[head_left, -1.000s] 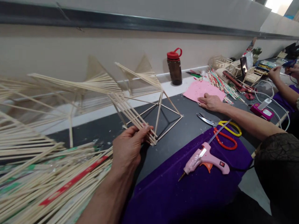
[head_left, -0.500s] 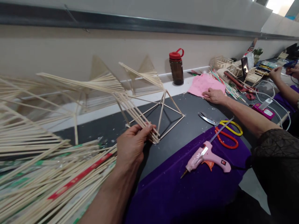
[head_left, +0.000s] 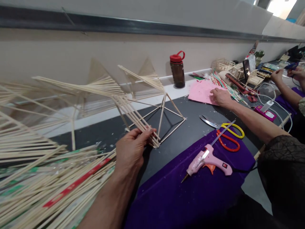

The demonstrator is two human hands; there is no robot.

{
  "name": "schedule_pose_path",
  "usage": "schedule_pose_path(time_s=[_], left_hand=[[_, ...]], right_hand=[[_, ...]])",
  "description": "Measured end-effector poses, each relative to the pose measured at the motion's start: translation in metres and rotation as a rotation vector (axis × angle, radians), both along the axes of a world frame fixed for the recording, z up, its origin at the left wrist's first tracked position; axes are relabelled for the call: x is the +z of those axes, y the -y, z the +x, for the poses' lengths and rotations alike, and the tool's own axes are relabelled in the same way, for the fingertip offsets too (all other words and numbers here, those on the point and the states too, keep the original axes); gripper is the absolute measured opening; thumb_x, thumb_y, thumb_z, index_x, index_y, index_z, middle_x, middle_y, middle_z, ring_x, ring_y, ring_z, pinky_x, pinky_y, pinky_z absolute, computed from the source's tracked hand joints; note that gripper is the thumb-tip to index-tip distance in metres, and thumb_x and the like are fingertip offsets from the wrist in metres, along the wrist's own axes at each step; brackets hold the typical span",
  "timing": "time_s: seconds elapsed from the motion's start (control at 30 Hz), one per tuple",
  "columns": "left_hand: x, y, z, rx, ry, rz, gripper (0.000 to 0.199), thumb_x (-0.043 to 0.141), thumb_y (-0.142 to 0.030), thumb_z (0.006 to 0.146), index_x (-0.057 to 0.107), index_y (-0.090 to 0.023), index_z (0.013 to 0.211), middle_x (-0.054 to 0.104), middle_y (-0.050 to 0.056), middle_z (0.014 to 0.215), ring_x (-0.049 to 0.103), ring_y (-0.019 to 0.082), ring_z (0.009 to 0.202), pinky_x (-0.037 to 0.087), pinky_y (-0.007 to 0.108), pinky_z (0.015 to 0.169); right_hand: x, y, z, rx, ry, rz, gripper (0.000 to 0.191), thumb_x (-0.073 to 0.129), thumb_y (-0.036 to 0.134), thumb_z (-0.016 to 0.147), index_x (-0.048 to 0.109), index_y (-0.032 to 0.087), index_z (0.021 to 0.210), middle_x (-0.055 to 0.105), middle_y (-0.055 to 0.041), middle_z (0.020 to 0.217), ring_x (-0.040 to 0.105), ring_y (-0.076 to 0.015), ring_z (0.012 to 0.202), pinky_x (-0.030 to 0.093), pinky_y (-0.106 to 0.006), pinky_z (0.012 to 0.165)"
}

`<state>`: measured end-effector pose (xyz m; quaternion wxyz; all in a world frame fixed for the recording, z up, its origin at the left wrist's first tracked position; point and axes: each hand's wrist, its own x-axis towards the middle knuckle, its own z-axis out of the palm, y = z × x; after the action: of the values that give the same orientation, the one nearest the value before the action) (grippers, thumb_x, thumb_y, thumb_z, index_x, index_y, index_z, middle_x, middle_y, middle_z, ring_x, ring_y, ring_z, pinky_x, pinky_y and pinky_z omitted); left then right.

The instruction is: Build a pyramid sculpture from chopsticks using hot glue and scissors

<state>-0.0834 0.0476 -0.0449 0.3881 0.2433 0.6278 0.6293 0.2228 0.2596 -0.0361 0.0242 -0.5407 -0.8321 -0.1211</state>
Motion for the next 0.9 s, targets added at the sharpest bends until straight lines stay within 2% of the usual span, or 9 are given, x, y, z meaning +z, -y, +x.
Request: schedule_pose_path(time_s=[0.07, 0.2, 0.43, 0.6, 0.7, 0.77, 0.8, 0.9], left_hand=[[0.0, 0.0, 0.0, 0.004, 0.003, 0.003, 0.025, 0.081, -0.027, 0.051, 0.07, -0.016, 0.069, 0.069, 0.003, 0.068, 0.056, 0.012, 0.053, 0.047, 0.023, 0.046], [0.0, 0.0, 0.0, 0.01, 0.008, -0.005, 0.029, 0.083, -0.03, 0.048, 0.07, -0.015, 0.07, 0.069, 0.003, 0.068, 0.057, 0.012, 0.054, 0.048, 0.023, 0.047], [-0.002, -0.001, -0.001, 0.002, 0.002, -0.005, 0.026, 0.081, -0.028, 0.051, 0.069, -0.015, 0.071, 0.069, 0.003, 0.068, 0.057, 0.012, 0.053, 0.048, 0.022, 0.046], [0.0, 0.0, 0.0, -0.009, 0.002, -0.004, 0.027, 0.082, -0.029, 0.051, 0.069, -0.015, 0.071, 0.07, 0.002, 0.067, 0.058, 0.012, 0.052, 0.049, 0.022, 0.046], [0.001, 0.001, 0.002, -0.024, -0.011, 0.006, 0.025, 0.081, -0.029, 0.053, 0.069, -0.016, 0.07, 0.069, 0.001, 0.065, 0.056, 0.011, 0.05, 0.048, 0.021, 0.044], [0.0, 0.001, 0.003, -0.021, -0.013, 0.018, 0.023, 0.079, -0.027, 0.054, 0.068, -0.016, 0.071, 0.069, 0.001, 0.065, 0.057, 0.011, 0.05, 0.048, 0.021, 0.044], [-0.001, 0.001, 0.003, -0.013, -0.018, 0.024, 0.022, 0.078, -0.026, 0.054, 0.068, -0.016, 0.071, 0.068, 0.001, 0.064, 0.056, 0.011, 0.048, 0.047, 0.021, 0.043], [-0.002, 0.001, 0.003, -0.022, -0.022, 0.033, 0.021, 0.076, -0.025, 0.056, 0.068, -0.015, 0.073, 0.068, 0.001, 0.065, 0.058, 0.012, 0.049, 0.048, 0.023, 0.044]], right_hand=[[0.0, -0.004, 0.006, -0.037, -0.009, 0.023, 0.044, 0.034, 0.033, 0.099, 0.055, 0.015, 0.133, 0.058, -0.0167, 0.132, 0.055, -0.0295, 0.117, 0.044, -0.037, 0.089], [-0.001, -0.01, 0.014, -0.054, 0.017, -0.071, 0.046, 0.048, 0.041, 0.093, 0.058, 0.013, 0.129, 0.054, -0.0191, 0.133, 0.051, -0.0325, 0.12, 0.044, -0.039, 0.092], [-0.001, -0.007, 0.009, -0.093, 0.041, -0.069, 0.047, 0.046, 0.041, 0.094, 0.057, 0.011, 0.129, 0.051, -0.0206, 0.135, 0.049, -0.0337, 0.122, 0.044, -0.042, 0.095], [0.007, 0.0, 0.005, -0.117, 0.034, -0.078, 0.045, 0.048, 0.04, 0.094, 0.058, 0.011, 0.128, 0.054, -0.0202, 0.133, 0.052, -0.0331, 0.119, 0.046, -0.04, 0.09], [0.015, 0.014, 0.007, -0.072, -0.018, -0.008, 0.044, 0.048, 0.035, 0.094, 0.059, 0.009, 0.128, 0.055, -0.0217, 0.133, 0.054, -0.0321, 0.115, 0.045, -0.04, 0.089], [0.02, 0.03, 0.006, 0.002, -0.135, 0.042, 0.046, 0.051, 0.034, 0.093, 0.058, 0.008, 0.13, 0.058, -0.021, 0.132, 0.056, -0.0306, 0.113, 0.045, -0.04, 0.089], [0.023, 0.04, 0.005, 0.015, -0.221, 0.052, 0.045, 0.054, 0.034, 0.092, 0.059, 0.01, 0.13, 0.06, -0.0186, 0.13, 0.059, -0.028, 0.106, 0.046, -0.04, 0.087], [0.03, 0.079, -0.002, 0.157, -0.417, -0.105, 0.036, 0.055, 0.033, 0.089, 0.065, 0.016, 0.119, 0.071, -0.0111, 0.109, 0.064, -0.021, 0.085, 0.048, -0.035, 0.078]])
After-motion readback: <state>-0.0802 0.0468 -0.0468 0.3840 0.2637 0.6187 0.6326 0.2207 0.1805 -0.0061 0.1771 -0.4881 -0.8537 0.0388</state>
